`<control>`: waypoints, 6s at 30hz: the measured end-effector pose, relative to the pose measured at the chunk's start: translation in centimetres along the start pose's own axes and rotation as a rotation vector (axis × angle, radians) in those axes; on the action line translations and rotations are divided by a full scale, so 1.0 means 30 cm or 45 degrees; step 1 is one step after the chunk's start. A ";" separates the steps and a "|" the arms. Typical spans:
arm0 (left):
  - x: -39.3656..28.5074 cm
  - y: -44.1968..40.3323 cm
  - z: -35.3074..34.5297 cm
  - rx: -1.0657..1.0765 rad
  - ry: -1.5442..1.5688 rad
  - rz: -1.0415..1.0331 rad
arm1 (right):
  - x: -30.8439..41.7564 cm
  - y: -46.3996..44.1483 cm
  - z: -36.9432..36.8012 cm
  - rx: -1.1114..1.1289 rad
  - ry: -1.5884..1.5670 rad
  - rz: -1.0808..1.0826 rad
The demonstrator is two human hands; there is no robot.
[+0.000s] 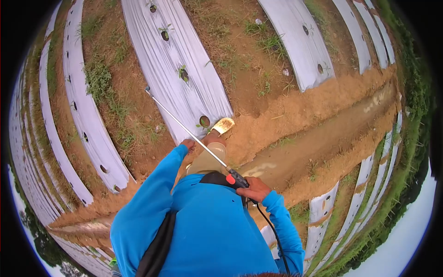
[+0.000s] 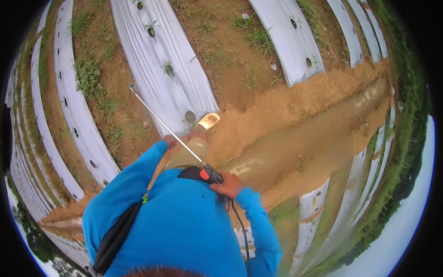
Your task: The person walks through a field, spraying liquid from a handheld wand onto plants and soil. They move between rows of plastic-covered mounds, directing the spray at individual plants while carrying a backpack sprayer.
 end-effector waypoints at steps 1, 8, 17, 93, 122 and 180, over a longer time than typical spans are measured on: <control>-0.058 -0.003 -0.017 -0.007 0.162 0.122 | 0.039 0.002 0.094 0.059 0.044 -0.087; -0.260 0.061 0.092 -0.218 1.399 0.092 | 0.331 -0.089 0.631 -0.005 0.746 -0.022; -0.819 -0.067 0.349 -0.717 2.600 -0.469 | 0.386 -0.488 1.293 0.180 1.086 -0.011; -2.127 -0.840 0.705 -0.376 2.256 -0.318 | 1.610 -1.923 3.252 0.220 2.089 0.426; -2.105 -0.927 0.747 -0.464 2.124 -0.209 | 1.648 -1.881 3.286 0.086 2.042 0.524; -4.661 -1.741 4.202 -0.734 1.216 0.005 | 4.794 -4.086 4.135 0.343 0.838 0.201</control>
Point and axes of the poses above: each hand's wrist, its own y-axis away from the middle knuckle, its own z-axis out of the back of the hand, x = y × z, the point moved 2 cm from there along -y, towards the middle knuckle, and after that the axes turned 4 degrees about -z, right-handed, at the moved point
